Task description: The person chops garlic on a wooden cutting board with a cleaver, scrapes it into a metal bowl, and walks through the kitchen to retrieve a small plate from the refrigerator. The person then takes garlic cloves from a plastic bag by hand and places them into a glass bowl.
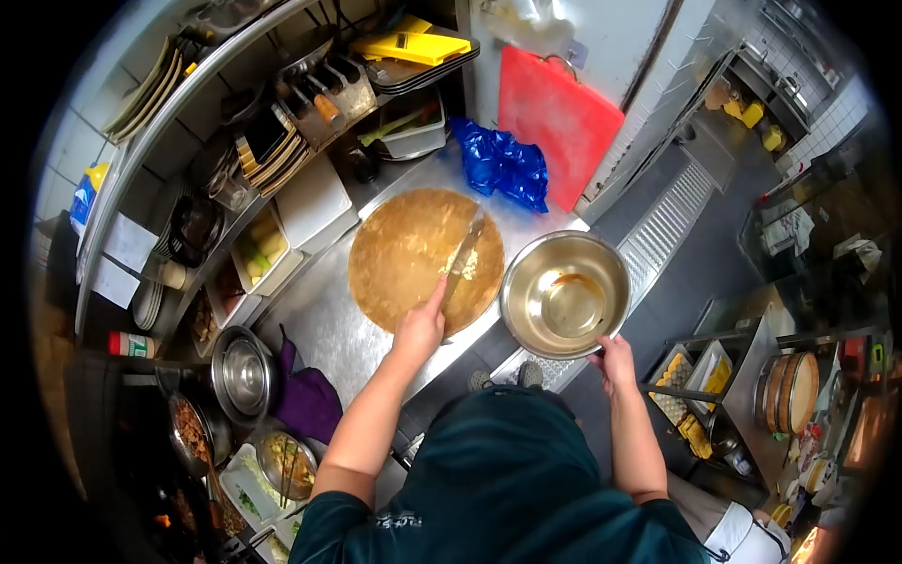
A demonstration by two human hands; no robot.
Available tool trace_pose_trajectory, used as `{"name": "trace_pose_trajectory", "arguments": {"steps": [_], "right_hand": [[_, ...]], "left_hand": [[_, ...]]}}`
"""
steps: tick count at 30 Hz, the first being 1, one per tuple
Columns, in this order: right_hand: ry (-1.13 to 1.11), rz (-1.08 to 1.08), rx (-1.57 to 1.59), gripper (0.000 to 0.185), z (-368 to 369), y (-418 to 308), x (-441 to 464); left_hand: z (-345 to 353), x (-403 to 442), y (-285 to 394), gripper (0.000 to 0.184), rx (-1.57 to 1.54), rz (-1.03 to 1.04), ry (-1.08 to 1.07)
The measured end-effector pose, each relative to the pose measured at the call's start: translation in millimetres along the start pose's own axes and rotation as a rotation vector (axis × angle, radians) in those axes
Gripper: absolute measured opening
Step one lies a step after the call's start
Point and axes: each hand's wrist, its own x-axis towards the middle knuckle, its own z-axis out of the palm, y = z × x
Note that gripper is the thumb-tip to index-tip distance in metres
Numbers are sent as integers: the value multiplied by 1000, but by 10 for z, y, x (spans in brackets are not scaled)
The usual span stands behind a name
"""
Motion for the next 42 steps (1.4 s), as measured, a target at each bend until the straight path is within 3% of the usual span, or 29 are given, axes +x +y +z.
{"name": "trace_pose_trajectory", "arguments": {"steps": [12,26,34,42], "right_hand": [[13,-22,-120,24,46,-166,-81],[-19,-18,-163,21,53,-383,6],[-86,-17,-218,22,-131,-529,298],[-200,17,-290,22,-298,-793,551]], "left_hand": [[-135,17,-89,66,41,-34,-74],[-131,-8,-127,67,95,-26,2],[106,-4,430,70,-8,-125,118],[460,178,815,71,-65,-296,93]]}}
